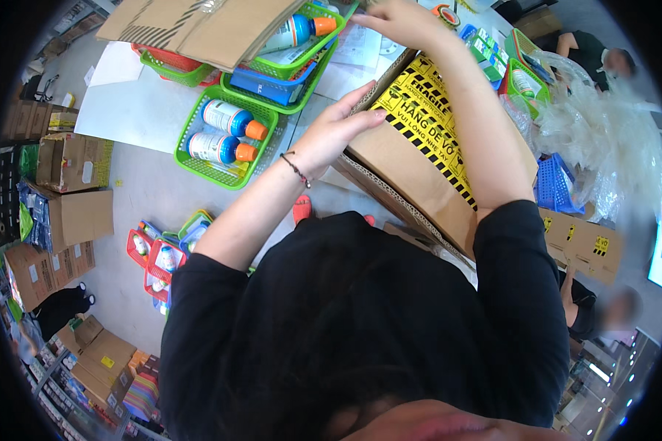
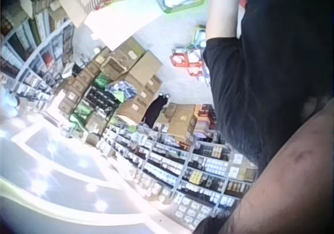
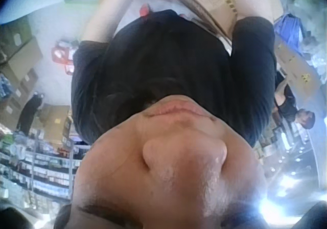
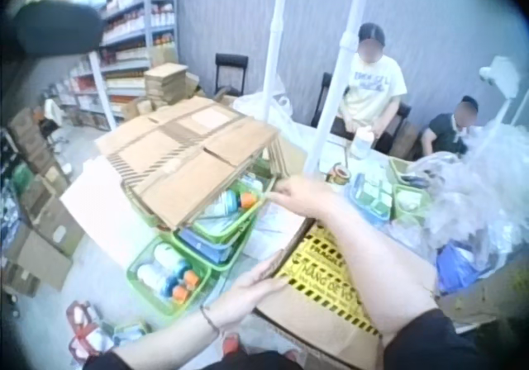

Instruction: The person uses a handheld tape dispenser to apply yellow fragile tape across the seams of a cardboard box. They rotate the box to seal multiple edges and then affix a white shipping label to the top surface.

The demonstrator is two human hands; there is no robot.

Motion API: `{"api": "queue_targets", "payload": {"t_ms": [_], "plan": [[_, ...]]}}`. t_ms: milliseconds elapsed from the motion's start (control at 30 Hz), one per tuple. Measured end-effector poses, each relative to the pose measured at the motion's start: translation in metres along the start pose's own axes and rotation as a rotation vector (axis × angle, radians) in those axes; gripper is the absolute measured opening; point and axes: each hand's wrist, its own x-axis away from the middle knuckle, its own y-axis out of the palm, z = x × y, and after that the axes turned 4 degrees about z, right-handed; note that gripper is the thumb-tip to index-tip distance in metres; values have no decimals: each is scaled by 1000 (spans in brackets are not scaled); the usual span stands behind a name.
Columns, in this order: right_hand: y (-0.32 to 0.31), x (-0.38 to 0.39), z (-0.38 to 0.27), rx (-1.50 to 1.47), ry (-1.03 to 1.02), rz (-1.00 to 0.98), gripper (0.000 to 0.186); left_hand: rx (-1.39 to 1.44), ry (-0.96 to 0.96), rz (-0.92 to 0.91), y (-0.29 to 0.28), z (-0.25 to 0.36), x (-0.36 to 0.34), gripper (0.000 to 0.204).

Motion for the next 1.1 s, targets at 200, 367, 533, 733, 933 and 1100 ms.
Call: {"api": "queue_targets", "payload": {"t_ms": [200,367,533,733,933,1100], "plan": [[-29,58,47,-115,206,-126,57,25,187,275,16,-37,25,72],[-21,56,28,-86,178,-53,62,168,426,472,40,-57,28,54],[-21,53,39,67,106,-12,59,61,598,724,58,-77,6,28],[1,42,56,11,-36,44,57,-92,688,787,39,-86,-8,22],[-35,105,12,408,8,265,42,-192,603,419,4,-59,3,23],[-71,275,104,-98,386,599,51,-114,322,376,-4,-49,10,52]]}}
